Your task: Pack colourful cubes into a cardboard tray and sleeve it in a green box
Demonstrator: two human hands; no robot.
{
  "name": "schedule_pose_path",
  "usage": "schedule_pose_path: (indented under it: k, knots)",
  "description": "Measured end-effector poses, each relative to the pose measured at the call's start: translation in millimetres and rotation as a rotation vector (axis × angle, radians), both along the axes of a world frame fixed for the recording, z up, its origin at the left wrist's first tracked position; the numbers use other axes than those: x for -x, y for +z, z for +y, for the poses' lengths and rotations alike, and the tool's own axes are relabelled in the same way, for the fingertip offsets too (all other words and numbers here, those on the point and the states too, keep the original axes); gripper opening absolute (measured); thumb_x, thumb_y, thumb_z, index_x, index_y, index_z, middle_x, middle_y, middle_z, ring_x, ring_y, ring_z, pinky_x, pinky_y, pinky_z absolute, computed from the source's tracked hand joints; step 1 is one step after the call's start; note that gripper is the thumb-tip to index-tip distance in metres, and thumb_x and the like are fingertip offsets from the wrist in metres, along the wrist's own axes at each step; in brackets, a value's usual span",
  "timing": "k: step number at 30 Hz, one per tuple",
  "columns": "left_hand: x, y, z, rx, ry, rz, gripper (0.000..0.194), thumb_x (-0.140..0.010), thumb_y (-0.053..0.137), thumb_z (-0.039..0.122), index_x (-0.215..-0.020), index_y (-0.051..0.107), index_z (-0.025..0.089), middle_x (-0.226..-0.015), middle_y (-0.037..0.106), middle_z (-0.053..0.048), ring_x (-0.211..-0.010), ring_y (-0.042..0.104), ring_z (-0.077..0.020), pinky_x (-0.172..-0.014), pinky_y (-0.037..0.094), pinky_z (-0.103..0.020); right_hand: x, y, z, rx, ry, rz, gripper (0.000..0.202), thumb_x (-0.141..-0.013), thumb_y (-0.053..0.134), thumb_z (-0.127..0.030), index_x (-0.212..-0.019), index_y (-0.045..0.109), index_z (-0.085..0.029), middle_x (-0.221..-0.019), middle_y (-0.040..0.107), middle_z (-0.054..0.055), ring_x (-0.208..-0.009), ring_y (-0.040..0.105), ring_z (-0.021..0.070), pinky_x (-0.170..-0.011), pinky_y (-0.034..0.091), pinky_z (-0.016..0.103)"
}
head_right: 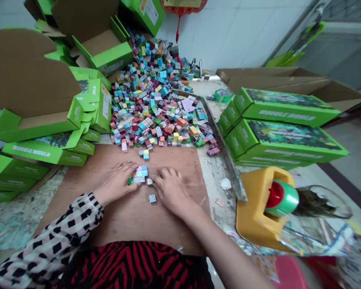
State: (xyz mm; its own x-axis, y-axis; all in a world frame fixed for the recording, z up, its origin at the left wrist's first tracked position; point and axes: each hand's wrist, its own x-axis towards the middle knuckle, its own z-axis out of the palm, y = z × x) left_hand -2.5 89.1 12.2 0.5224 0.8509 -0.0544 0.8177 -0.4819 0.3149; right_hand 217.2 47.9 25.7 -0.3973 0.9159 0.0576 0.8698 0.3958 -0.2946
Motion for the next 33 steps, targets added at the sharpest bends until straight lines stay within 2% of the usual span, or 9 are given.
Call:
schedule_pose_path:
  k: [2,5,9,12,15,17,20,29,33]
  knots:
    - [0.8,0.1,0.7,-0.008,-0.008,0.0,0.059,-0.079,0.058,0.039,-0.132,0.045,0.015,-0.137,0.048,-0.013,-0.131,0.038,-0.0295,-0.112,0.024,-0.05,-7.9,-2.3,1.0,-0.001,-0.017,0.052,0.032,-0.093,0.045,-0.024,-0.122,0.058,-0.024,-0.124,0.053,0.011,-0.112,0.046,0.0256,-0.092,0.036,0.043]
    - [2.0,4.4,-3.7,-0.074,-0.027,-0.014,0.061,-0.079,0.059,0.04,-0.134,0.042,0.018,-0.139,0.044,-0.012,-0.132,0.033,-0.0323,-0.11,0.02,-0.055,-19.5,-4.7,3.1,0.083,-0.016,0.093,0.039,-0.086,0.054,-0.023,-0.124,0.053,-0.019,-0.124,0.05,0.013,-0.111,0.047,0.0253,-0.093,0.039,0.04]
    - [0.0,17.2,-28.4,-0.22,-0.079,-0.086,0.039,-0.083,0.055,0.041,-0.116,0.058,0.02,-0.121,0.053,-0.011,-0.115,0.043,-0.0315,-0.096,0.032,-0.052,-26.7,-4.9,0.2,0.211,-0.029,0.12,0.023,-0.083,0.06,-0.027,-0.104,0.059,-0.017,-0.101,0.056,0.009,-0.091,0.055,0.0207,-0.081,0.043,0.034]
    - [-7.8,21.6,-51.6,-0.144,-0.155,-0.127,0.033,-0.085,0.053,0.047,-0.102,0.063,0.021,-0.098,0.058,-0.007,-0.093,0.048,-0.0255,-0.081,0.037,-0.043,-27.1,-3.4,-6.2,0.251,-0.046,0.15,0.025,-0.078,0.069,-0.033,-0.094,0.058,-0.018,-0.094,0.056,0.006,-0.085,0.054,0.0198,-0.077,0.043,0.033]
    - [-18.8,16.1,-63.4,-0.035,-0.155,-0.165,0.037,-0.085,0.056,0.044,-0.115,0.058,0.023,-0.093,0.057,-0.005,-0.09,0.047,-0.0241,-0.078,0.036,-0.04,-27.3,-1.2,-12.7,0.287,-0.042,0.166,0.028,-0.073,0.074,-0.029,-0.09,0.056,-0.017,-0.095,0.055,0.006,-0.086,0.054,0.0198,-0.074,0.043,0.032]
    - [-25.3,9.9,-64.3,-0.006,-0.135,-0.175,0.034,-0.085,0.057,0.04,-0.115,0.058,0.024,-0.093,0.057,-0.005,-0.09,0.047,-0.0239,-0.077,0.036,-0.039,-27.3,0.3,-17.0,0.295,-0.031,0.169,0.027,-0.073,0.075,-0.028,-0.087,0.055,-0.017,-0.091,0.056,0.005,-0.084,0.054,0.0192,-0.071,0.043,0.03]
    - [-31.1,3.7,-62.0,0.009,-0.126,-0.166,0.022,-0.086,0.055,0.035,-0.103,0.063,0.022,-0.093,0.058,-0.005,-0.09,0.047,-0.0236,-0.077,0.035,-0.039,-25.1,1.8,-24.6,0.263,-0.046,0.123,0.029,-0.073,0.074,-0.036,-0.083,0.053,-0.018,-0.085,0.058,0.003,-0.077,0.056,0.0188,-0.066,0.042,0.029]
    - [-27.6,6.7,-63.0,0.027,-0.184,-0.155,0.021,-0.086,0.056,0.034,-0.101,0.065,0.022,-0.093,0.058,-0.005,-0.092,0.046,-0.0232,-0.079,0.034,-0.04,-19.1,1.2,-38.3,0.124,0.007,-0.055,0.043,-0.075,0.065,-0.057,-0.082,0.057,-0.015,-0.093,0.055,0.01,-0.082,0.058,0.0245,-0.07,0.046,0.035]
    - [-26.4,4.7,-63.9,0.029,-0.205,-0.151,0.021,-0.086,0.056,0.035,-0.101,0.065,0.023,-0.094,0.057,-0.005,-0.092,0.046,-0.023,-0.08,0.034,-0.04,-17.5,5.3,-42.6,0.15,0.086,-0.014,0.031,-0.079,0.067,-0.043,-0.092,0.057,-0.017,-0.101,0.053,0.009,-0.081,0.057,0.0213,-0.068,0.047,0.033]
